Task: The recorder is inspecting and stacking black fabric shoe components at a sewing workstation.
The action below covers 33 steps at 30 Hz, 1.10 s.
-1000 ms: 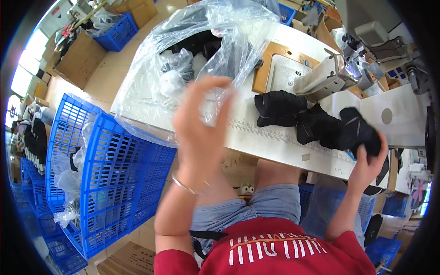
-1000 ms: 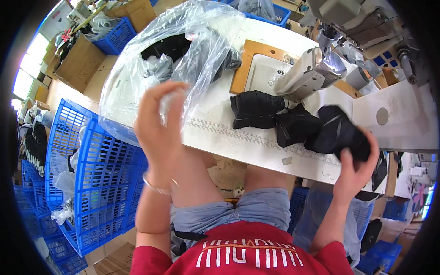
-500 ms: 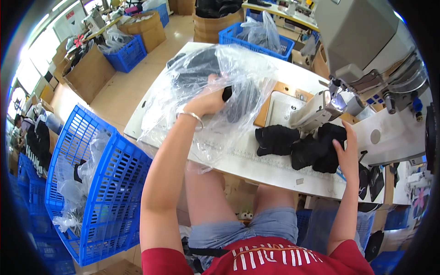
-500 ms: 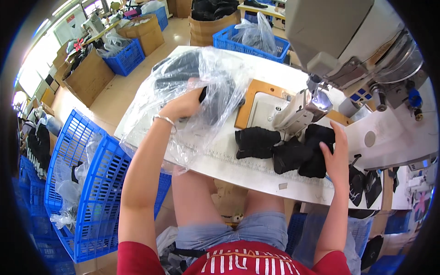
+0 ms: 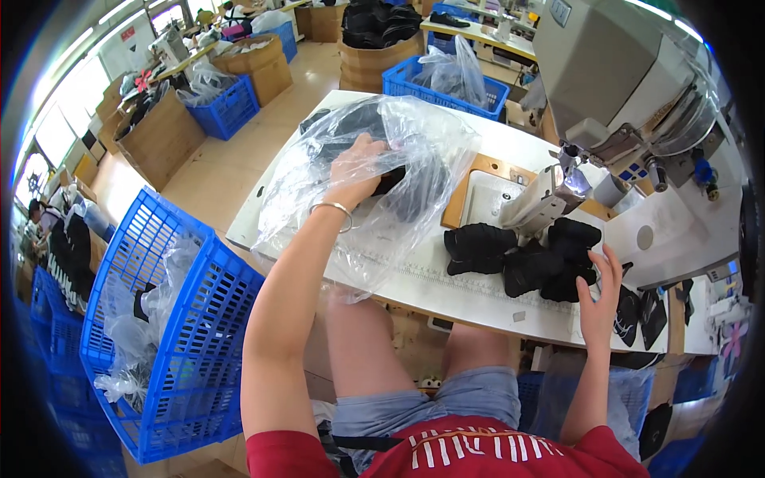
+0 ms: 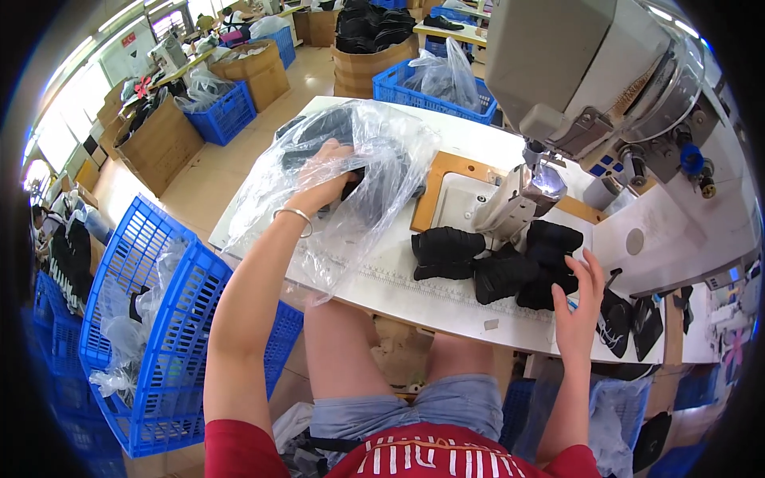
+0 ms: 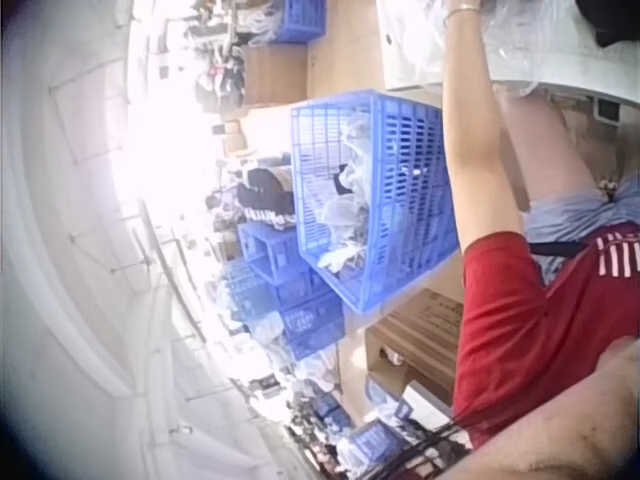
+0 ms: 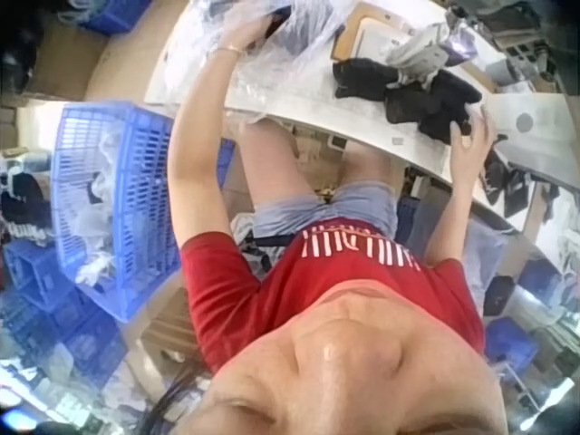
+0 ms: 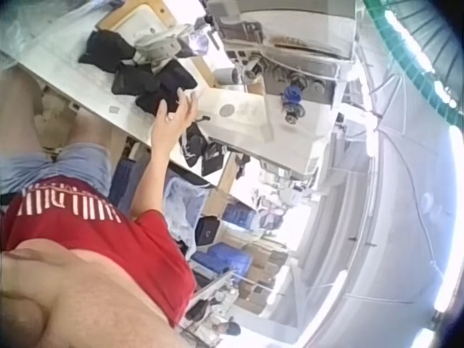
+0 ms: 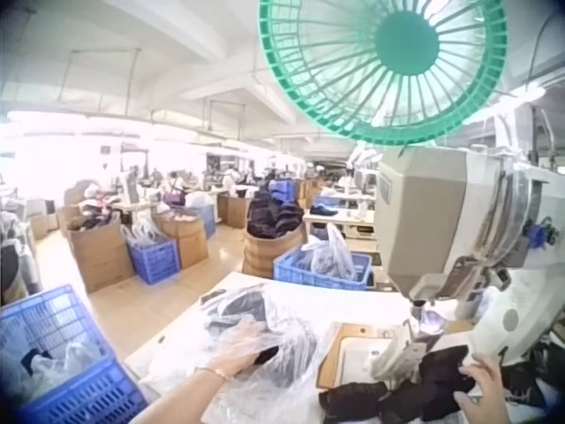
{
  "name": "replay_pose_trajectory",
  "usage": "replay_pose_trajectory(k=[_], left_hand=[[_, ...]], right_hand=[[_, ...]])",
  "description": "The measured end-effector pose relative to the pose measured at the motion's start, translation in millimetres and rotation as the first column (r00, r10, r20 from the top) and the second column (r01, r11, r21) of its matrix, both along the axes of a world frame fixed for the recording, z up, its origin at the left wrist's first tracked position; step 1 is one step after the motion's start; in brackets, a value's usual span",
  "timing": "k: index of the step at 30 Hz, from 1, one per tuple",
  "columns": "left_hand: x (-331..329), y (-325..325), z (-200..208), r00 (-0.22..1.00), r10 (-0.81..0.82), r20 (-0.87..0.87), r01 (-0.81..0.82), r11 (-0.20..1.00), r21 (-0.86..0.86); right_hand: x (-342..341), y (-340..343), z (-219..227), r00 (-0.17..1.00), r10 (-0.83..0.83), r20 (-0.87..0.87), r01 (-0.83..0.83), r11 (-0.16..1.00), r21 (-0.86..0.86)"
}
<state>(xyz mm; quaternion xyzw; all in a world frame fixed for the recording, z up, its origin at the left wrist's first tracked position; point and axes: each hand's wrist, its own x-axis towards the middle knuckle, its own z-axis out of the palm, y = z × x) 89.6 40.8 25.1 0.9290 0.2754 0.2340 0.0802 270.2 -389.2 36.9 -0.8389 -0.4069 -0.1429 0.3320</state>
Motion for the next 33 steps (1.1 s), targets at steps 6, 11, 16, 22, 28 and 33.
replay_pose_trajectory(k=[6,11,16,22,28,33], left_hand=[[-14,20,-16,0.926,-0.022,0.377,0.03,0.999,-0.017],[-6,-1,3,0.976,-0.014,-0.216,0.022,0.999,0.036],[2,8,15,0.929,-0.182,-0.323,0.198,0.98,0.014],[4,4,25,0.958,-0.201,-0.204,0.171,0.973,-0.155],[-47,18,31,0.985,-0.172,-0.016,0.172,0.965,0.196],[-76,-71,77,0.798,0.215,0.563,0.278,0.698,-0.66]], right_hand=[[-36,9,5,0.992,0.117,-0.047,-0.113,0.99,0.083],[-70,38,1,0.929,0.369,-0.019,-0.369,0.928,-0.041],[-100,76,-5,0.774,0.632,0.037,-0.631,0.774,-0.046],[-116,197,25,0.675,0.625,0.391,-0.686,0.727,0.023],[-92,201,16,0.691,0.541,0.479,-0.399,0.839,-0.371],[-70,168,40,0.784,0.499,0.371,-0.465,0.866,-0.181]])
